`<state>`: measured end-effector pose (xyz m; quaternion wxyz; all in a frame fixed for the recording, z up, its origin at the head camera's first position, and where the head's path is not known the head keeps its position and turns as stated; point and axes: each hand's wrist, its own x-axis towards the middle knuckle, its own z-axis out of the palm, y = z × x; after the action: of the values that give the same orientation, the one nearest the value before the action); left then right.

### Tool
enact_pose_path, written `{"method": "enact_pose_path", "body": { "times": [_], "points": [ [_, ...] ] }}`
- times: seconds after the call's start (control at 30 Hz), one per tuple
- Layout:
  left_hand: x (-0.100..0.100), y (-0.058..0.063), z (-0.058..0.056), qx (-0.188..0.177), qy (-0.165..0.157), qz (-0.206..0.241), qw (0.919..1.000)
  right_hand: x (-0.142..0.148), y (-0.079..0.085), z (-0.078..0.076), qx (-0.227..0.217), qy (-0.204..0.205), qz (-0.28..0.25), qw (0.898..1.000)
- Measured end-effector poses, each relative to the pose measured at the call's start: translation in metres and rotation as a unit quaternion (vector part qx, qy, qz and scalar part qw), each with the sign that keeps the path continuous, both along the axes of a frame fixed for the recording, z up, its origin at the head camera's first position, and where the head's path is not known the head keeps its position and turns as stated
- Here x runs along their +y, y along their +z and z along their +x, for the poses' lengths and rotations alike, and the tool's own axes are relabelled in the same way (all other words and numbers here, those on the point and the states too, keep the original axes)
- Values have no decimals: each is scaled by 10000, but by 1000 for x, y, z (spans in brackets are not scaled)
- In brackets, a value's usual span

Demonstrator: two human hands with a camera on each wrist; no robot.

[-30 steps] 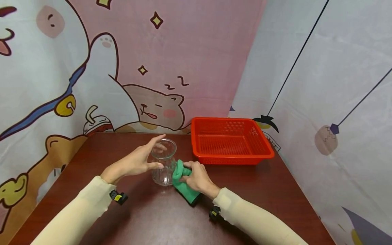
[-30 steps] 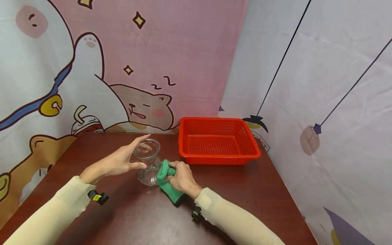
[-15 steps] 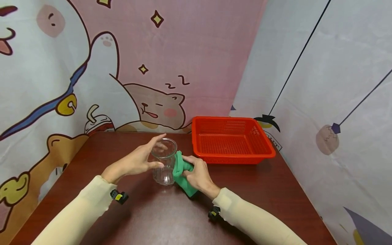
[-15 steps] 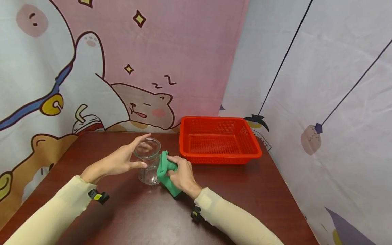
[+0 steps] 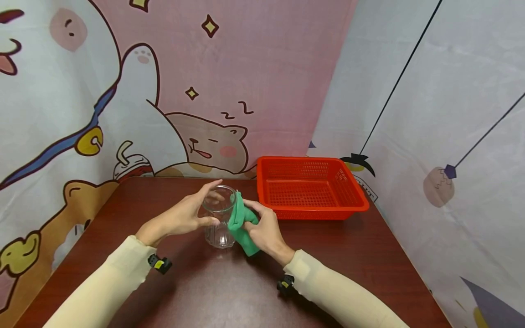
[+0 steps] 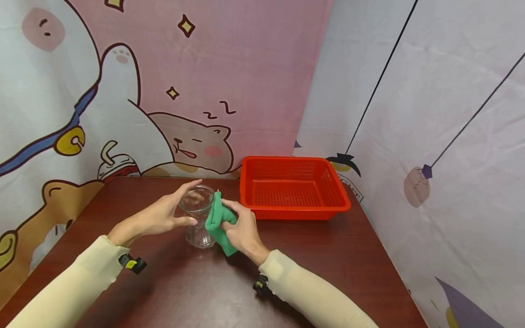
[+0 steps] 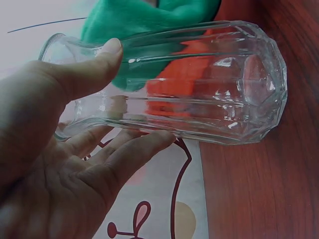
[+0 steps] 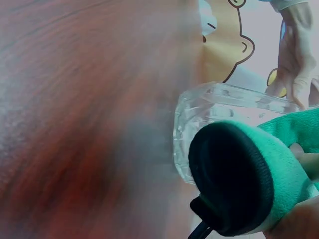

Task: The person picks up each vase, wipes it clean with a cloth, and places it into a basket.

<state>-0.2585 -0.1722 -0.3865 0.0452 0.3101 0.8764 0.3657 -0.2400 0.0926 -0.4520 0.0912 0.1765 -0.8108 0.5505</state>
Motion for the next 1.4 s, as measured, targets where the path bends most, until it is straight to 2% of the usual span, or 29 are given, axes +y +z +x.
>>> {"method": "enact_pose_path", "body": {
  "times": [0.2, 0.4, 0.73, 1.0, 1.17, 1.4],
  "points": [
    [2, -1, 0, -44, -14, -3, 10000, 1, 9, 1, 19, 184, -387, 9991],
    [4, 0, 2, -30, -40, -37, 10000, 3, 14, -2, 28, 579, -748, 9955],
    [4, 1, 0, 11, -143, -16, 9999, 4, 14, -2, -301, 1039, -691, 9917],
    [3, 2, 0, -20, -120, 1, 9999, 8, 14, -2, -438, 1560, -693, 9844],
    [4, 2, 1, -16, -147, 9, 9999, 7, 12, -5, -438, 1478, -633, 9860],
    [3, 2, 1, -57, -173, 94, 9998, 0, 12, -5, -962, 1105, -884, 9853]
  ]
}}
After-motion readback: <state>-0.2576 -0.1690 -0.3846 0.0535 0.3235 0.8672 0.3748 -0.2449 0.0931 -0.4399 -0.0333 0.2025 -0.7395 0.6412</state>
